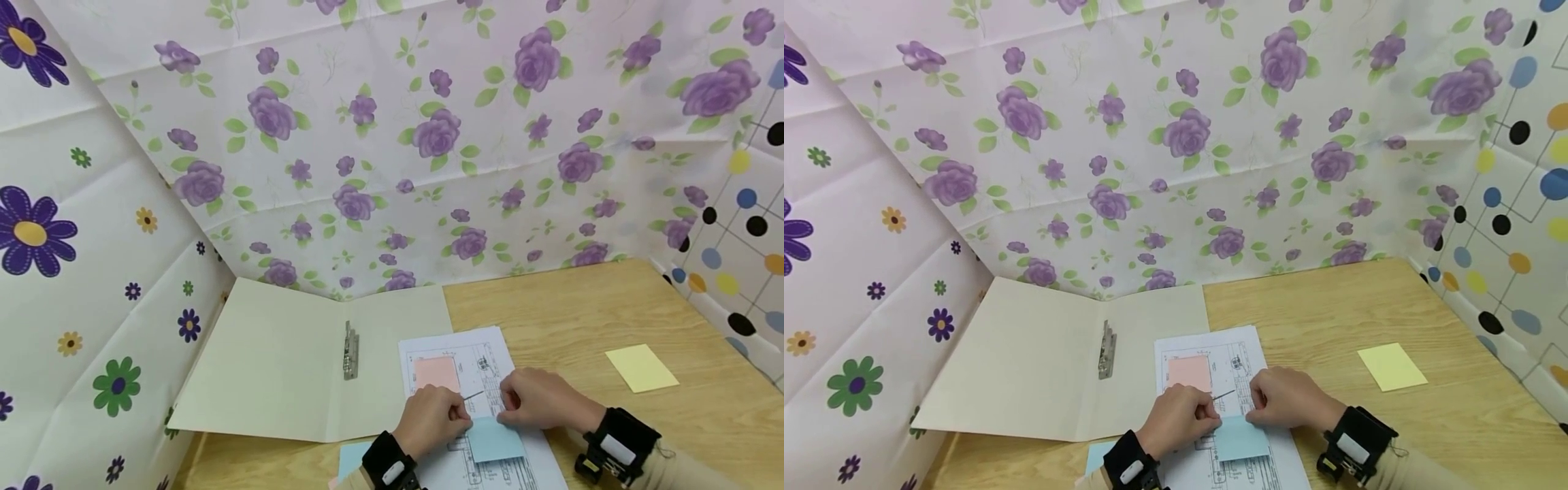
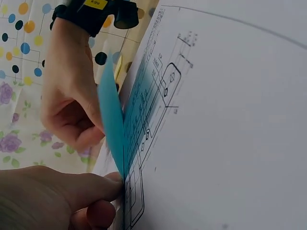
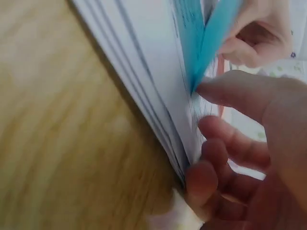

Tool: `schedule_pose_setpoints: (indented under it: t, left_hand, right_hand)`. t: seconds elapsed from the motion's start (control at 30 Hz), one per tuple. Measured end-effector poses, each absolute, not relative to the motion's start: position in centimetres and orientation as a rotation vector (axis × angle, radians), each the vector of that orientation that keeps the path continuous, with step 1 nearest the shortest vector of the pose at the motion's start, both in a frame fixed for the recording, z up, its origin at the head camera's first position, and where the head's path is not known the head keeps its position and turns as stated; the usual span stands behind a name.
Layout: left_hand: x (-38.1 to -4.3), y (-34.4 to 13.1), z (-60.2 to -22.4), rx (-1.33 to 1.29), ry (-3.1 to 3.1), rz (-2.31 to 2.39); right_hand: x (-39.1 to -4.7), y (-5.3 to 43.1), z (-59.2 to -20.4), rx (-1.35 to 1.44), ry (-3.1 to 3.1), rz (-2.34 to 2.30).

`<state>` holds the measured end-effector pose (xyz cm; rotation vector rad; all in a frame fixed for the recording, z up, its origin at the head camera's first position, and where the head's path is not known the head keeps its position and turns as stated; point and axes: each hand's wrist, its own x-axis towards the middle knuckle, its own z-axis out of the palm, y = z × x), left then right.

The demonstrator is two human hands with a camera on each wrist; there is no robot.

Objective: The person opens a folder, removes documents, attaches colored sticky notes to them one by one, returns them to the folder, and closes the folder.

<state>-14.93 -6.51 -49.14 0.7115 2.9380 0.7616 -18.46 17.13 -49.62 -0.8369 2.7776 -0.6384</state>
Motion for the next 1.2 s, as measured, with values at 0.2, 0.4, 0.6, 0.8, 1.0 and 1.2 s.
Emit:
schedule_pose_setpoints:
  t: [0.2, 0.4, 0.6, 0.8, 1.0, 1.2]
  left_hand:
    - [-14.8, -6.5, -49.0, 0.702, 2.924, 0.775]
    - [-14.8, -6.6, -49.0, 0.726, 2.916, 0.788]
    - [-14.9, -6.6, -49.3, 0.712, 2.915, 0.793]
    - [-14.9, -6.6, -49.2, 0.709, 2.928, 0.780]
    - [-15.0, -6.6, -49.0, 0.708, 2.930, 0.763]
    - [-15.0, -6.6, -49.2, 0.704, 2.923, 0.749]
  right_hand:
    - [-17.3, 16.3, -48.7, -1.060, 2.932, -0.578]
    - [-16.5, 15.9, -48.1, -1.441, 2.933, -0.576]
    - [-16.1, 16.2, -49.5, -1.618, 2.702, -0.639]
    - [-16.1, 16.8, -50.7, -1.709, 2.627, -0.590]
    - [-16.3, 16.8, -50.2, -1.796, 2.606, -0.443]
    - [-16.2, 17.2, -49.2, -1.788, 2.571, -0.360]
